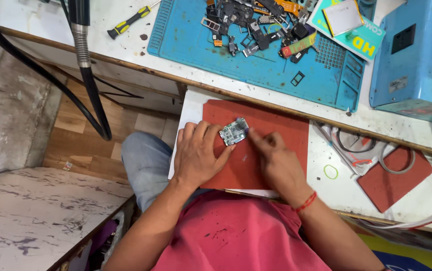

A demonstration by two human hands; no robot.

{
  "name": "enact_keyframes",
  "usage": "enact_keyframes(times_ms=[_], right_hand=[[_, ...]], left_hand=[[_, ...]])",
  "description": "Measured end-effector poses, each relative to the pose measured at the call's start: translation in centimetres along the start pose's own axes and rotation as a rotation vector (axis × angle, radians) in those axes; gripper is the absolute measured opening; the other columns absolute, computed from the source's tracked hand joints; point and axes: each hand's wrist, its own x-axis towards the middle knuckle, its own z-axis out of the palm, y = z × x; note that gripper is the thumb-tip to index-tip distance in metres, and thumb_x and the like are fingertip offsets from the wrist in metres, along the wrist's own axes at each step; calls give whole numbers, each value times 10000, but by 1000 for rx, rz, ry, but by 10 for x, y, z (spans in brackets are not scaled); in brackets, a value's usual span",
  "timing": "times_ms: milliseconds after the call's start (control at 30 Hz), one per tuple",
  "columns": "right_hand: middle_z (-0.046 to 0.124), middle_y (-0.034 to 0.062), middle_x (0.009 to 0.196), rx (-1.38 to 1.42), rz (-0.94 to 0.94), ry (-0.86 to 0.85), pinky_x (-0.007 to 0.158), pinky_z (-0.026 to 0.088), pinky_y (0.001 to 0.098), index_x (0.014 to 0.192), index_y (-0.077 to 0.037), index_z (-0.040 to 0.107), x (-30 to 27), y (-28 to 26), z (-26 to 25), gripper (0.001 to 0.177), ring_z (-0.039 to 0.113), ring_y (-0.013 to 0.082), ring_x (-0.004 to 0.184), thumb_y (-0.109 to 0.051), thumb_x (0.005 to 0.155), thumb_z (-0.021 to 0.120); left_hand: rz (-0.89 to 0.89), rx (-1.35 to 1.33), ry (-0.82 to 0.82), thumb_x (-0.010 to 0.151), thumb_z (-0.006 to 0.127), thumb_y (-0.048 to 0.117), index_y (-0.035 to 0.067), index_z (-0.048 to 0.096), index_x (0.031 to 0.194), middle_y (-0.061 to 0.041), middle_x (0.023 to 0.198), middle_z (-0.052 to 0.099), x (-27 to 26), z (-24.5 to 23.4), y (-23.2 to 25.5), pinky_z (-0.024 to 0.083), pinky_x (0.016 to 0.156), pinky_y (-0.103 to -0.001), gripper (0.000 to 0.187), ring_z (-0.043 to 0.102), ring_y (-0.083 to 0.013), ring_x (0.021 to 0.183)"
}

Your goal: The person uses a toothbrush to scrub a small green circuit board placed on a red mat. They hold the board steady with one hand while brushing with the other, focusing on the surface and edges of the electronic component.

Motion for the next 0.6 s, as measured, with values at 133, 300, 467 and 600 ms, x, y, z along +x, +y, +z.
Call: enact_keyframes(times_ms=[133,300,467,600], right_hand=[[627,175,1072,72,-16,15,704,565,495,1429,-225,587,-3,-6,1,628,687,405,790,18,851,554],[638,181,1086,76,-98,52,736,570,491,1441,-203,592,-1,-10,2,616,694,400,826,25,871,546],[632,202,1128,0,0,87,707,558,494,1453,-156,589,15,-3,-4,554,675,427,820,22,931,537],[630,185,1082,38,-133,15,705,566,477,1419,-173,613,9,-10,-1,597,686,397,814,12,856,542]], left_hand=[[18,23,23,826,795,398,69,679,1146,-82,1024,609,9,-2,-3,418,818,-450,473,538,-310,946],[12,11,24,817,801,375,73,685,1164,-63,1040,617,3,-2,-4,423,846,-448,475,542,-299,966],[-15,-17,10,819,824,359,78,689,1158,-57,1059,621,0,0,-4,419,848,-442,461,543,-294,978],[-5,-18,49,786,829,344,53,682,1169,-81,1082,592,4,-3,-4,431,874,-435,504,547,-294,998]])
